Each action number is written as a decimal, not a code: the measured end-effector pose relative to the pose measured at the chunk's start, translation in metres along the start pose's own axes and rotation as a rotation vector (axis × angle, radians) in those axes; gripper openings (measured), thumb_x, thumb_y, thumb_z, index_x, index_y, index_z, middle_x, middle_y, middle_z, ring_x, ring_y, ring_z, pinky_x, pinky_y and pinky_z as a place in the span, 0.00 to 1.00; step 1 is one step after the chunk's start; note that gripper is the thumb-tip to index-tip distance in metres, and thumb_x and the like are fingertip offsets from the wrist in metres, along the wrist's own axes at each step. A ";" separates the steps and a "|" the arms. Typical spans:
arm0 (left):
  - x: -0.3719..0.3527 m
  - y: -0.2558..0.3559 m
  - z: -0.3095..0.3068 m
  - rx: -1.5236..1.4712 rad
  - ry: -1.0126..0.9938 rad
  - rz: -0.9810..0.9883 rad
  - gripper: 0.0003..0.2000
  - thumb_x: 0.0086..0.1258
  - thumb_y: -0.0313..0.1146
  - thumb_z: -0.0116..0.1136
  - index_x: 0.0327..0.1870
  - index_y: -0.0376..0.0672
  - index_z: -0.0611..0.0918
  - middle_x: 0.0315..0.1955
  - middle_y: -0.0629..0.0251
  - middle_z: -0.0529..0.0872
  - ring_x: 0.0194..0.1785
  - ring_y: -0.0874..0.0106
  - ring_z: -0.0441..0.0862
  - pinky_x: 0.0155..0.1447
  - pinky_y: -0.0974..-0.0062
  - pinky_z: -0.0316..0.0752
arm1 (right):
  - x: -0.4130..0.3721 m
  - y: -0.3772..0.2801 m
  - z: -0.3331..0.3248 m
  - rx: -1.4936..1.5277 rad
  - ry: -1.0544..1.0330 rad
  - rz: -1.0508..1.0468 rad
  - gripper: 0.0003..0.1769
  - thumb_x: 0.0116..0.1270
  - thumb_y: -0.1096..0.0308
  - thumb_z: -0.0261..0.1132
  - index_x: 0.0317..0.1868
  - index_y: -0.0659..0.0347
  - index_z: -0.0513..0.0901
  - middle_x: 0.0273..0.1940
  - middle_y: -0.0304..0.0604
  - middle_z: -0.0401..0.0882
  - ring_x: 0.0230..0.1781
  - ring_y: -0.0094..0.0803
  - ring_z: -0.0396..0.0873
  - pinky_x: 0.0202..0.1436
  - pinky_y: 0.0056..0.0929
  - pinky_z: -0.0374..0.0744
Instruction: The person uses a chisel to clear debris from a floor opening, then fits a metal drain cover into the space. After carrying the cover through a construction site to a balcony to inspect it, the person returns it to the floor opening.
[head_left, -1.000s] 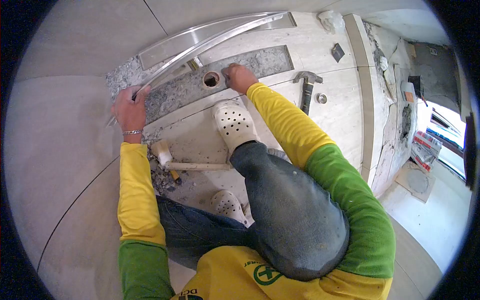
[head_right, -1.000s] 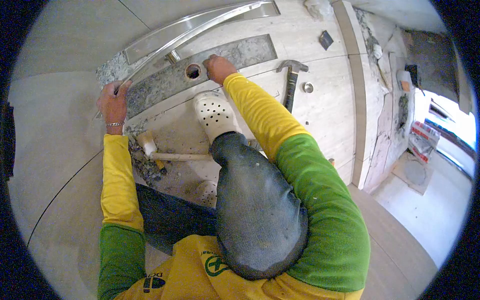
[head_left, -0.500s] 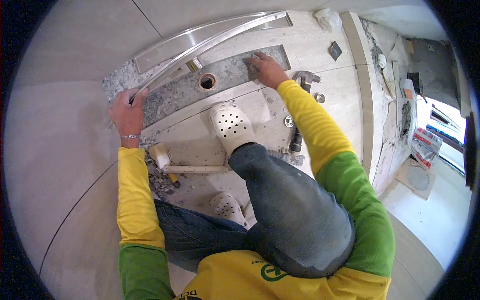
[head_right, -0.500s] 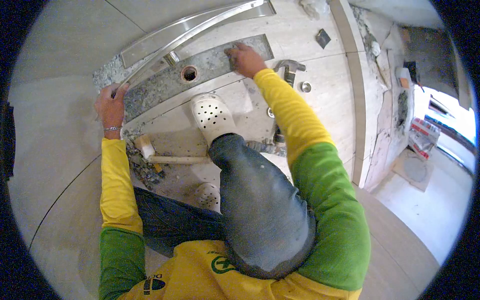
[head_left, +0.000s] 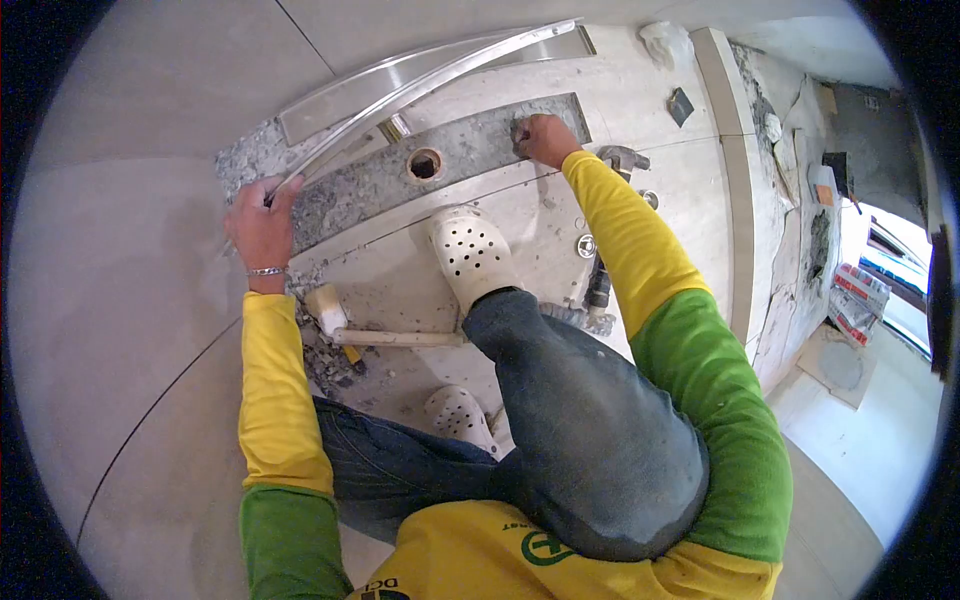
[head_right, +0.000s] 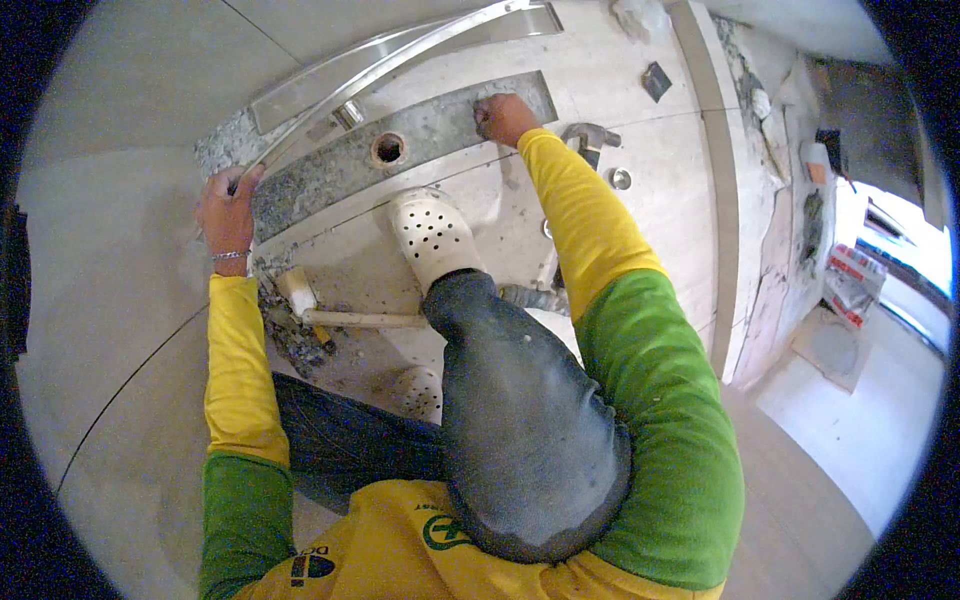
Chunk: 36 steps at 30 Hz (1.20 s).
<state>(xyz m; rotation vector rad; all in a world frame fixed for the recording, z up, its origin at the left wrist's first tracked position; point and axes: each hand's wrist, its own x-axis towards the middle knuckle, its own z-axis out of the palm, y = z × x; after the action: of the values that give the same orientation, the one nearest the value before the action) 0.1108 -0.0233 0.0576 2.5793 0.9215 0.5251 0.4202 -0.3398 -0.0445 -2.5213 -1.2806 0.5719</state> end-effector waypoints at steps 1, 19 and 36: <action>0.001 0.001 0.000 -0.018 -0.022 -0.025 0.16 0.59 0.48 0.69 0.33 0.42 0.85 0.31 0.60 0.86 0.37 0.61 0.83 0.45 0.65 0.73 | -0.001 -0.002 -0.005 0.041 -0.014 0.017 0.10 0.54 0.63 0.62 0.32 0.59 0.86 0.35 0.59 0.83 0.35 0.55 0.82 0.41 0.46 0.82; 0.003 0.000 -0.005 -0.173 0.021 -0.002 0.15 0.58 0.43 0.71 0.33 0.40 0.85 0.30 0.59 0.86 0.35 0.61 0.83 0.43 0.67 0.76 | -0.005 -0.095 0.064 -0.134 0.107 -0.062 0.10 0.63 0.69 0.56 0.36 0.61 0.83 0.45 0.50 0.81 0.50 0.49 0.79 0.47 0.44 0.83; 0.008 -0.006 -0.012 -0.083 0.041 -0.050 0.16 0.60 0.46 0.69 0.35 0.42 0.85 0.33 0.59 0.86 0.37 0.60 0.83 0.45 0.65 0.73 | 0.001 -0.026 0.044 0.003 0.321 0.169 0.23 0.59 0.64 0.63 0.57 0.55 0.77 0.65 0.62 0.65 0.60 0.64 0.69 0.60 0.50 0.75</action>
<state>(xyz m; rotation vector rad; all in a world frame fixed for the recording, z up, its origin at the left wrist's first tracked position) 0.1081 -0.0110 0.0670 2.4735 0.9542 0.5914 0.3819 -0.3221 -0.0734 -2.6008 -0.9586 0.1869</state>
